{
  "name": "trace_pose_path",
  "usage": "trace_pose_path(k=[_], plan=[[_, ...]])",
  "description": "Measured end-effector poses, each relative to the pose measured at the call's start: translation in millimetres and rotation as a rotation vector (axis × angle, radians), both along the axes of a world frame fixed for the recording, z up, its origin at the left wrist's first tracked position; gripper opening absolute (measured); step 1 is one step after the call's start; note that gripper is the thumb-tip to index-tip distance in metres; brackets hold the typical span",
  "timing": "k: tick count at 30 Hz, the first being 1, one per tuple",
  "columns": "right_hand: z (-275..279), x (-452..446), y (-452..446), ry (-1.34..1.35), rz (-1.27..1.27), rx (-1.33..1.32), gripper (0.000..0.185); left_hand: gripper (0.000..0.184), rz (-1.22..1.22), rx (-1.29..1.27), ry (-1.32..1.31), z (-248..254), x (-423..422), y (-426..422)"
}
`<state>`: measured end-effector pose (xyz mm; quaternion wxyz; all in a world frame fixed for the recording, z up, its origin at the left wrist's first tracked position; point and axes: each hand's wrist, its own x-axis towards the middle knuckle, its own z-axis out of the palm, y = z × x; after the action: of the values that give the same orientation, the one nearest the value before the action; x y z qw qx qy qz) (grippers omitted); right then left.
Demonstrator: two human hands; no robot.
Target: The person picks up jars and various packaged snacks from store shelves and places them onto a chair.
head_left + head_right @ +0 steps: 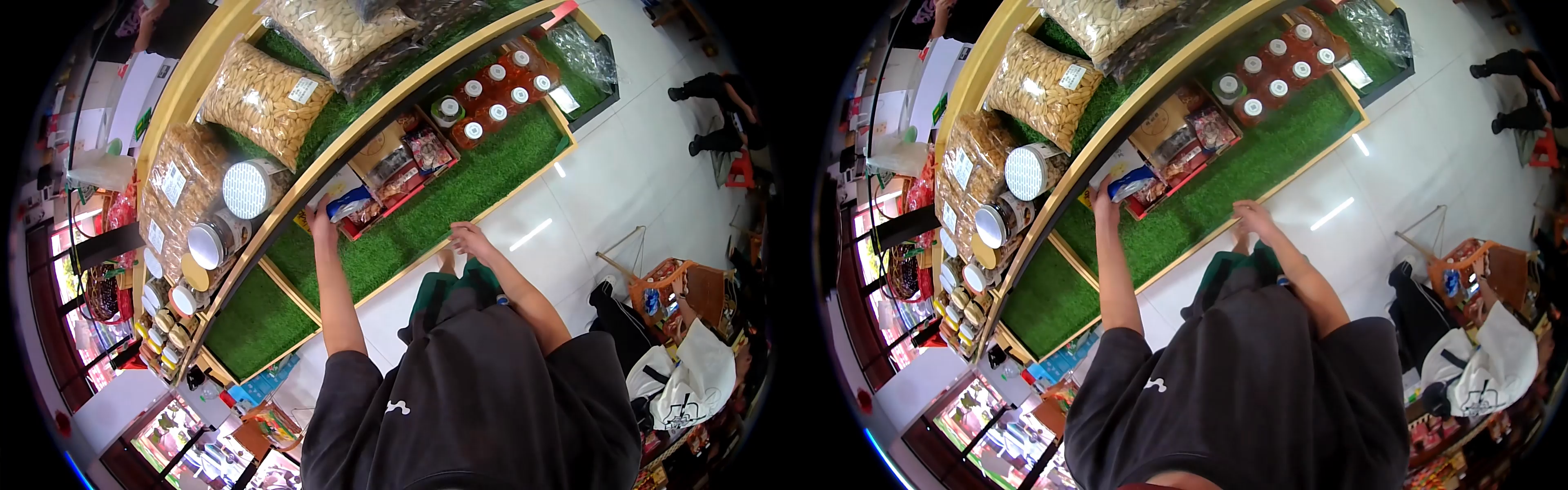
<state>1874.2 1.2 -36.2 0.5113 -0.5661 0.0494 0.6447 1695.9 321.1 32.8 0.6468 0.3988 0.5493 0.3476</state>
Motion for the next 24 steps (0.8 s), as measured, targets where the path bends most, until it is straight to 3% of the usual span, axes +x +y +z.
trace_pose_path(k=[3, 7, 10, 13, 15, 19, 24], plan=[[13, -7, 15, 0.041, -0.030, 0.103, 0.043, 0.047, 0.010, -0.151, -0.128, 38, 0, -32], [56, -6, 43, 0.127, 0.043, 0.077, 0.049, 0.047, -0.087, -0.234, -0.115, 46, 0, -84], [59, -8, 57, 0.259, -0.052, 0.227, 0.044, 0.049, -0.155, -0.275, -0.202, 37, 3, -122], [64, -2, 63, 0.263, -0.100, 0.293, 0.051, 0.050, -0.220, -0.354, -0.231, 24, 7, -155], [60, -1, 65, 0.108, -0.037, 0.386, 0.049, 0.053, -0.266, -0.411, -0.208, 22, 11, -174], [56, 10, 48, -0.050, 0.021, 0.330, 0.049, 0.053, -0.311, -0.471, -0.260, 7, 16, -195], [53, 17, 22, -0.008, -0.077, 0.279, 0.048, 0.052, -0.430, -0.552, -0.252, 11, 36, -204]])
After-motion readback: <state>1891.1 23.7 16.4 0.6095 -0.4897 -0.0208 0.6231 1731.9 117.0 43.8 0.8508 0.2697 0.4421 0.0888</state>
